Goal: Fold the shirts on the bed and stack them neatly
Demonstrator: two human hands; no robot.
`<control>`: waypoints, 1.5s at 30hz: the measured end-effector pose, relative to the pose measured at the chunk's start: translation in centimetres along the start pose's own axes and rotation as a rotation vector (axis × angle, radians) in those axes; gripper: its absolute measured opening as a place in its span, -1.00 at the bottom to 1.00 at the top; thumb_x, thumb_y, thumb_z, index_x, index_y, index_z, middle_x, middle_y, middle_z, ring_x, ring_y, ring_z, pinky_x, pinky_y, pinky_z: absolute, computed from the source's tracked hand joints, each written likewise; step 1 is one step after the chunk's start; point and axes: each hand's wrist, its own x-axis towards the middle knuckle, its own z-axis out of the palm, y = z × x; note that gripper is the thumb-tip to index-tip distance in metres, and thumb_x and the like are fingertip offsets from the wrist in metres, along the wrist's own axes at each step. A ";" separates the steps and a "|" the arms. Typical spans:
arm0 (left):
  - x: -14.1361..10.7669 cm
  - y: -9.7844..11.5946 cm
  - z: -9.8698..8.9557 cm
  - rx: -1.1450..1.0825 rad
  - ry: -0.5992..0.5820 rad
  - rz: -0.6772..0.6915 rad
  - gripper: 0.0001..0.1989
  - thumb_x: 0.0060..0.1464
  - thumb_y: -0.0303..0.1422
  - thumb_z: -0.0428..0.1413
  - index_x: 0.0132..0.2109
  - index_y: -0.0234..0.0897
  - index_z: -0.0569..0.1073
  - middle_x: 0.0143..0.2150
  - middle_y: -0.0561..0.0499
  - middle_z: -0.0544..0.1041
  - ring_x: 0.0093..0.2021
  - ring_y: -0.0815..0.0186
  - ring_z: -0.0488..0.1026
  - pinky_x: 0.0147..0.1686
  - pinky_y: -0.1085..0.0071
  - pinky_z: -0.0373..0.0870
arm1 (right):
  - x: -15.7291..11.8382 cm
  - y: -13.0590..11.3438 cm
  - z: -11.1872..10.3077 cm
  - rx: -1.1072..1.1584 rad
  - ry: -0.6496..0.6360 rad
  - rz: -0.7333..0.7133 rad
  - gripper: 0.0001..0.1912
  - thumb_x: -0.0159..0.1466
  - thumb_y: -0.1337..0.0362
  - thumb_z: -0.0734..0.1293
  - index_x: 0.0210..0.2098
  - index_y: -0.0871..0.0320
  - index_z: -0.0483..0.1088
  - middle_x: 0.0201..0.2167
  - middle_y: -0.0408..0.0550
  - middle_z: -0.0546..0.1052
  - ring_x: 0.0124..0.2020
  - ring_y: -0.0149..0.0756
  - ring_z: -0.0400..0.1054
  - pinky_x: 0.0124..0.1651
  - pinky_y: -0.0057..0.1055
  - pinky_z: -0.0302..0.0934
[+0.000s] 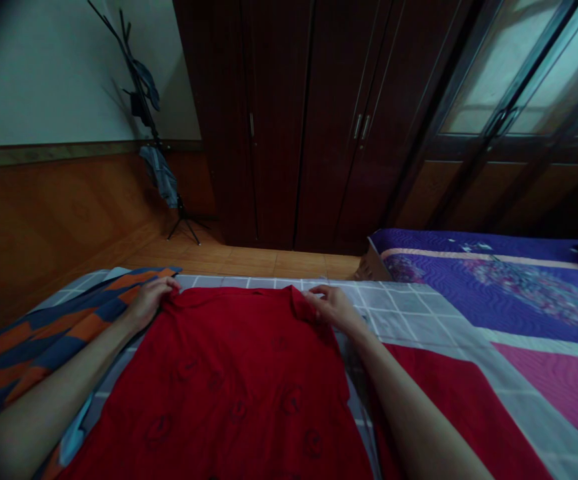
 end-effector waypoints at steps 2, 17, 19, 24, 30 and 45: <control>-0.3 0.4 0.4 0.063 -0.028 0.010 -0.78 -0.16 -0.20 0.09 -0.44 -0.27 0.44 -0.53 0.07 0.43 -0.47 0.30 0.34 -0.45 0.45 0.19 | 0.0 0.1 1.1 -0.102 0.088 0.003 -0.56 0.08 -0.06 0.36 -0.28 0.19 0.49 -0.70 -0.08 0.41 -0.60 -0.30 0.31 -0.55 -0.45 0.01; -0.2 1.6 -0.1 0.619 -0.041 0.207 -0.66 -0.03 -0.06 0.02 -0.44 -0.24 0.45 -0.48 0.03 0.52 -0.40 0.22 0.44 -0.37 0.42 0.29 | 0.9 0.9 -3.8 0.107 0.336 -0.045 -0.52 0.09 -0.11 0.22 -0.60 0.21 0.39 -0.79 -0.12 0.31 -0.77 -0.43 0.13 -0.70 -0.50 0.01; 0.0 1.6 -0.3 0.607 0.077 0.223 -0.66 0.02 -0.06 -0.03 -0.38 -0.24 0.42 -0.42 0.00 0.53 -0.36 0.21 0.45 -0.33 0.41 0.30 | 0.9 0.9 -3.8 0.122 0.353 -0.060 -0.52 0.11 -0.11 0.20 -0.57 0.21 0.39 -0.73 -0.07 0.38 -0.75 -0.43 0.17 -0.70 -0.50 0.03; -0.2 1.8 0.2 0.548 0.195 0.273 -0.69 0.05 -0.08 -0.05 -0.34 -0.23 0.37 -0.40 0.00 0.52 -0.33 0.24 0.47 -0.31 0.43 0.32 | 0.6 -0.1 -0.6 0.027 0.293 -0.200 -0.60 0.15 0.02 0.26 -0.28 0.24 0.50 -0.39 0.05 0.54 -0.45 -0.27 0.37 -0.41 -0.38 0.25; -0.5 2.1 0.3 0.479 0.268 0.288 -0.71 0.04 -0.09 -0.02 -0.35 -0.24 0.36 -0.45 0.02 0.49 -0.41 0.26 0.45 -0.37 0.45 0.31 | -0.6 -0.7 2.2 -0.532 0.089 -0.567 -0.55 0.21 0.36 0.20 0.10 0.18 0.35 -0.12 0.07 0.47 -0.09 -0.15 0.23 0.00 -0.24 0.11; 0.4 1.1 -0.6 0.417 0.417 0.170 -0.77 -0.06 -0.15 0.03 -0.45 -0.21 0.35 -0.54 0.06 0.40 -0.45 0.25 0.36 -0.40 0.42 0.19 | 0.5 1.3 -4.4 -0.306 0.662 -0.275 -0.70 0.17 0.18 0.14 -0.27 0.21 0.41 -0.43 -0.02 0.48 -0.45 -0.27 0.33 -0.35 -0.36 0.18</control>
